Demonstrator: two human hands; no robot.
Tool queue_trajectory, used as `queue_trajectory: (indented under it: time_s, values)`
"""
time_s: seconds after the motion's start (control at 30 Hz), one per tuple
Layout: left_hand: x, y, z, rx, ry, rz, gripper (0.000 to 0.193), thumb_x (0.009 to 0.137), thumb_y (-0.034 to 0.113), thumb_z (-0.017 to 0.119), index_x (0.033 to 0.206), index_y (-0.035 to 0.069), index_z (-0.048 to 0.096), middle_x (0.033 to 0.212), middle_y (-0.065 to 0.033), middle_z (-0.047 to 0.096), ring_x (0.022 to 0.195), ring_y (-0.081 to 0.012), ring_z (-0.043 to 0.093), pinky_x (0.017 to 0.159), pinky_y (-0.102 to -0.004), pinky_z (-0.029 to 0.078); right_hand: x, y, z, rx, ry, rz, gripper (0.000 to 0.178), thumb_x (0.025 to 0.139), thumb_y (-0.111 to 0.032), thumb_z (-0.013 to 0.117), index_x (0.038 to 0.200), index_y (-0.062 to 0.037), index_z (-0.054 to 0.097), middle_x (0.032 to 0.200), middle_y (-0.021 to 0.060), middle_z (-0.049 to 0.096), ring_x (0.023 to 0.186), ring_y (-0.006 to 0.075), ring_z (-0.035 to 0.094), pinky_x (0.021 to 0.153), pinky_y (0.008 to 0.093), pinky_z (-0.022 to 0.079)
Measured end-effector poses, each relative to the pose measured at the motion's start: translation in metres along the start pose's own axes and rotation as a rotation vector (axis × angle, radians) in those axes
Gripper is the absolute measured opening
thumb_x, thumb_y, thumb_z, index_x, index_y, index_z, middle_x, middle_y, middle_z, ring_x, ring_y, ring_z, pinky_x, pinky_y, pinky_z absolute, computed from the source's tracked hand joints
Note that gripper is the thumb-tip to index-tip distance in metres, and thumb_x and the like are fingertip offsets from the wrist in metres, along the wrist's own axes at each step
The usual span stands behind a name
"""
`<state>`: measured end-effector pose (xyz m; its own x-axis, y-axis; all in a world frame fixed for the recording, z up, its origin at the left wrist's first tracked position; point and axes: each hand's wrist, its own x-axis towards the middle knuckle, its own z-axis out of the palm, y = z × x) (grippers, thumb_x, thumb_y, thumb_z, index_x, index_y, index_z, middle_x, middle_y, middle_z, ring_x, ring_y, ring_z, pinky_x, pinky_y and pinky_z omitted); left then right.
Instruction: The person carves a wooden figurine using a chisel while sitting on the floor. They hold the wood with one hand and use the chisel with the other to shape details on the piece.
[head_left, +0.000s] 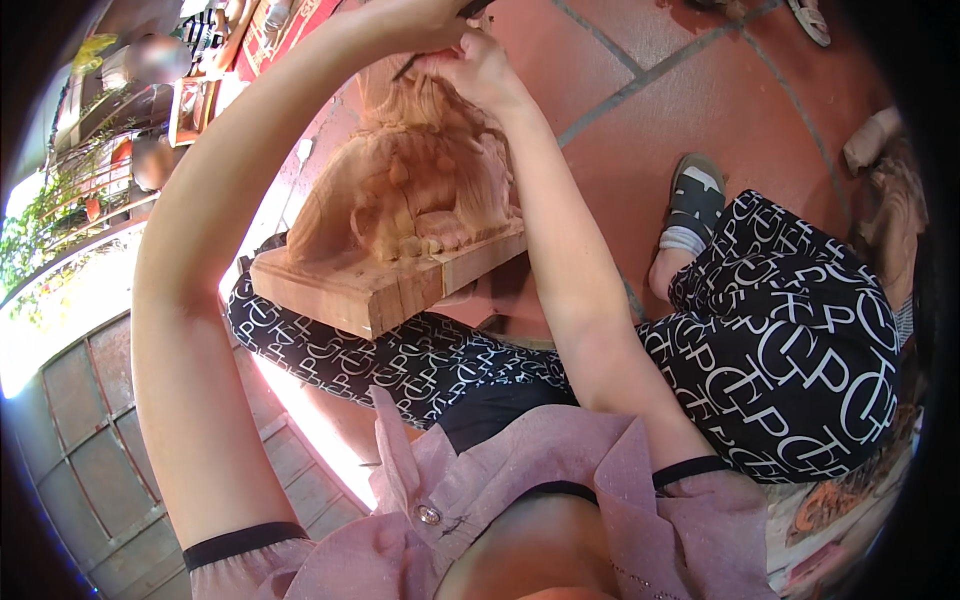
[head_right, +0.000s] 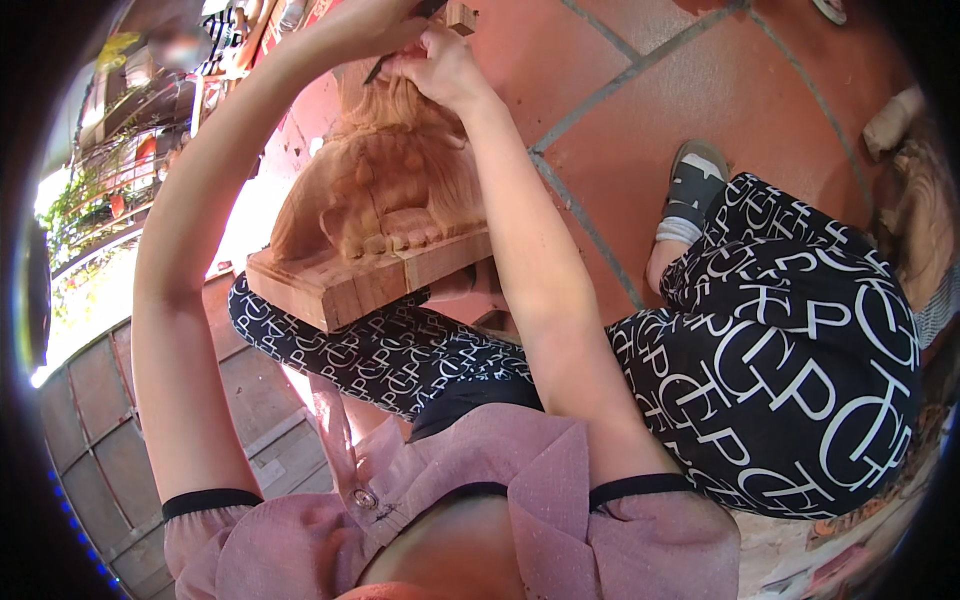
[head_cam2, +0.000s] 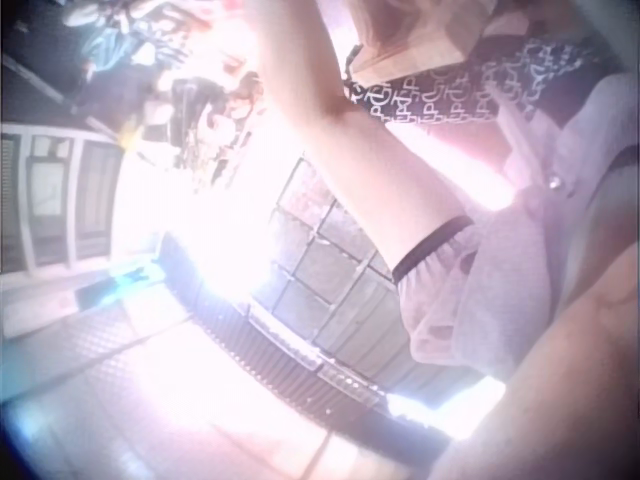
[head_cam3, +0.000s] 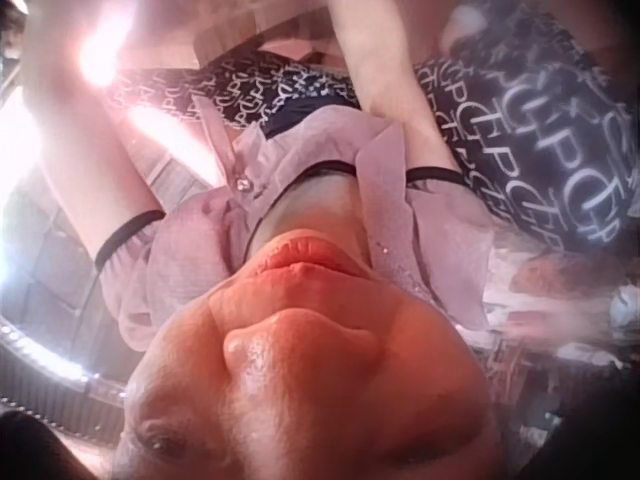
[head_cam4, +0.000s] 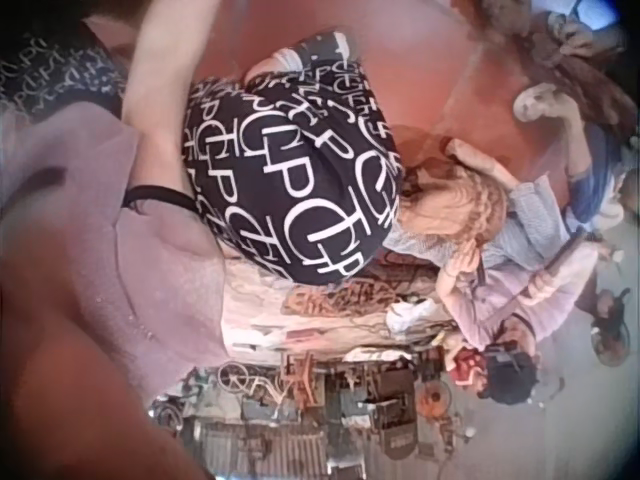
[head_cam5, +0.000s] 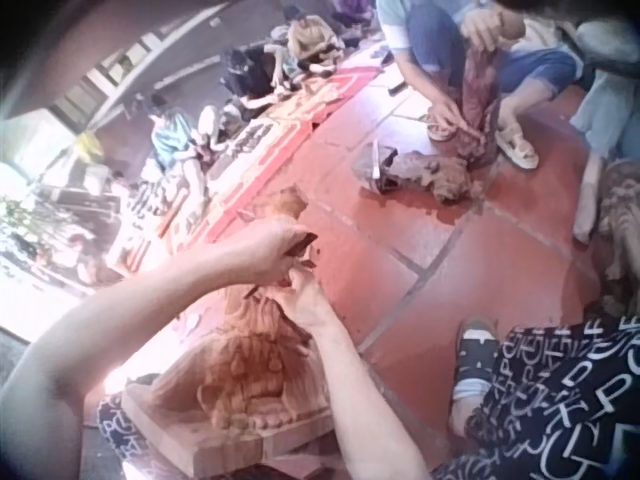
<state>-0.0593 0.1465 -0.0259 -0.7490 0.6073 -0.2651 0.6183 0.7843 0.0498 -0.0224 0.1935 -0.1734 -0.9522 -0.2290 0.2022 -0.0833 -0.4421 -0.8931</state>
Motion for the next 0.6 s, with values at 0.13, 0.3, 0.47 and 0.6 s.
queue_trajectory:
  time_s: [0.13, 0.3, 0.47, 0.6]
  values:
    - [-0.024, 0.025, -0.013, -0.148, -0.003, -0.218, 0.016, 0.068, 0.007, 0.060, 0.081, 0.001, 0.055, 0.077, -0.0179, 0.057, 0.076, -0.0325, 0.057, 0.065, -0.0410, 0.043, -0.013, -0.015, 0.002, -0.011, -0.065, -0.020, 0.030, 0.068, -0.004, 0.072, 0.097, -0.0020, 0.064, 0.083, 0.0060, 0.066, 0.078, 0.0138, 0.061, 0.072, 0.0276, 0.049]
    - [-0.008, 0.007, -0.012, -0.064, 0.052, -0.158, 0.018, 0.067, 0.006, 0.060, 0.083, -0.001, 0.054, 0.076, -0.0171, 0.058, 0.074, -0.0297, 0.057, 0.064, -0.0391, 0.044, 0.003, -0.008, 0.003, -0.070, 0.019, 0.102, 0.026, 0.071, -0.003, 0.071, 0.096, -0.0026, 0.065, 0.084, 0.0046, 0.066, 0.079, 0.0108, 0.061, 0.073, 0.0250, 0.047]
    - [-0.026, 0.011, -0.009, -0.141, 0.018, -0.122, 0.022, 0.068, 0.007, 0.060, 0.089, -0.001, 0.056, 0.080, -0.0166, 0.060, 0.076, -0.0285, 0.059, 0.065, -0.0375, 0.045, -0.013, -0.016, 0.002, -0.051, -0.072, 0.043, 0.025, 0.066, -0.010, 0.075, 0.087, 0.0000, 0.065, 0.074, 0.0068, 0.065, 0.070, 0.0130, 0.060, 0.067, 0.0270, 0.049]
    - [-0.021, 0.019, -0.020, -0.160, 0.041, -0.191, 0.024, 0.069, 0.008, 0.062, 0.091, 0.000, 0.057, 0.081, -0.0168, 0.061, 0.077, -0.0292, 0.060, 0.065, -0.0388, 0.045, -0.001, 0.002, 0.009, -0.029, 0.062, -0.046, 0.025, 0.067, -0.012, 0.075, 0.084, 0.0012, 0.064, 0.073, 0.0073, 0.064, 0.069, 0.0128, 0.059, 0.067, 0.0272, 0.048]
